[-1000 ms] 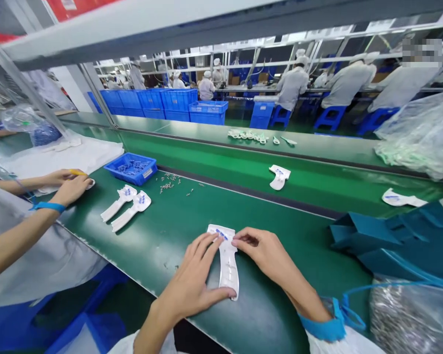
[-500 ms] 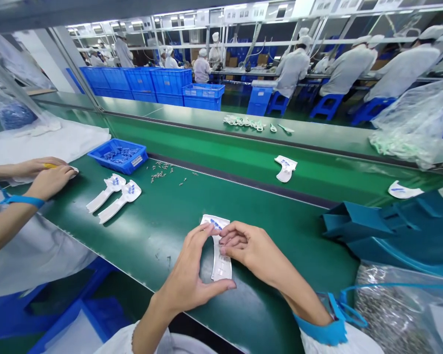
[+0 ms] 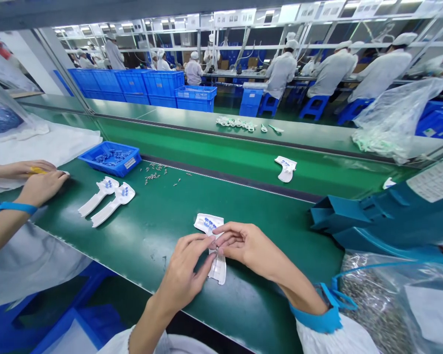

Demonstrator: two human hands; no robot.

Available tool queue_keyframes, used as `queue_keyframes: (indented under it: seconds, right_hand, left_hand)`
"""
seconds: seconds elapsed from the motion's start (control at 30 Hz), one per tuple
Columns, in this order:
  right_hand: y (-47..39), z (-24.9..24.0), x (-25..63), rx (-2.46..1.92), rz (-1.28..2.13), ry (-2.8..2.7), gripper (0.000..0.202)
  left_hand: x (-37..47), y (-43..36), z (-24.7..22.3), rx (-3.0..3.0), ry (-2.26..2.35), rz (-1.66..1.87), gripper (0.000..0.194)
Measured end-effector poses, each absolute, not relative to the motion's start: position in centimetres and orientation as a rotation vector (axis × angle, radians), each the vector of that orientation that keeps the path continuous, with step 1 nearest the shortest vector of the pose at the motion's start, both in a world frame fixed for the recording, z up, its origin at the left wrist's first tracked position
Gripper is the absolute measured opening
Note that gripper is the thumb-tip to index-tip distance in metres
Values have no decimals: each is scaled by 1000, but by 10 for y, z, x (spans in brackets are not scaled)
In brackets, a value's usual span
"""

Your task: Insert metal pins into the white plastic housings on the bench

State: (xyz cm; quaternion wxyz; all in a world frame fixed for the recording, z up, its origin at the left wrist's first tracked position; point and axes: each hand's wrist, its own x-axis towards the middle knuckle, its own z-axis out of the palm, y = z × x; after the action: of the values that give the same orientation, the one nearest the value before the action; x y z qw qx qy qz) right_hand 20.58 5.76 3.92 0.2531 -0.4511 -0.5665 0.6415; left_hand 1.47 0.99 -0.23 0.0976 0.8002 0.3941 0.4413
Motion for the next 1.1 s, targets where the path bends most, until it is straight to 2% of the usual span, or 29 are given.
queue_keyframes:
  seconds: [0.53,0.6,0.73,0.8,1.1]
  right_hand:
    - [58,43,203,-1228,1818,-1424,50]
    - [58,45,205,-1251,1793,-1485,49]
    - [60,51,203,-1335,1709,-1706,55]
    - [61,53,199,-1359,1657,-1847,57]
    - [69,57,182,-1584,1230,-2264,31]
  left_hand:
    - [15,9,-1,2330,1198,1307,46]
    - [15,9,0,2321,1215,1199,55]
    - [17,12,-1,2330,1232,877,101]
    - [18,14,-4,2324,1253,783,113]
    - [19,17,-10,2315,1273,729,128]
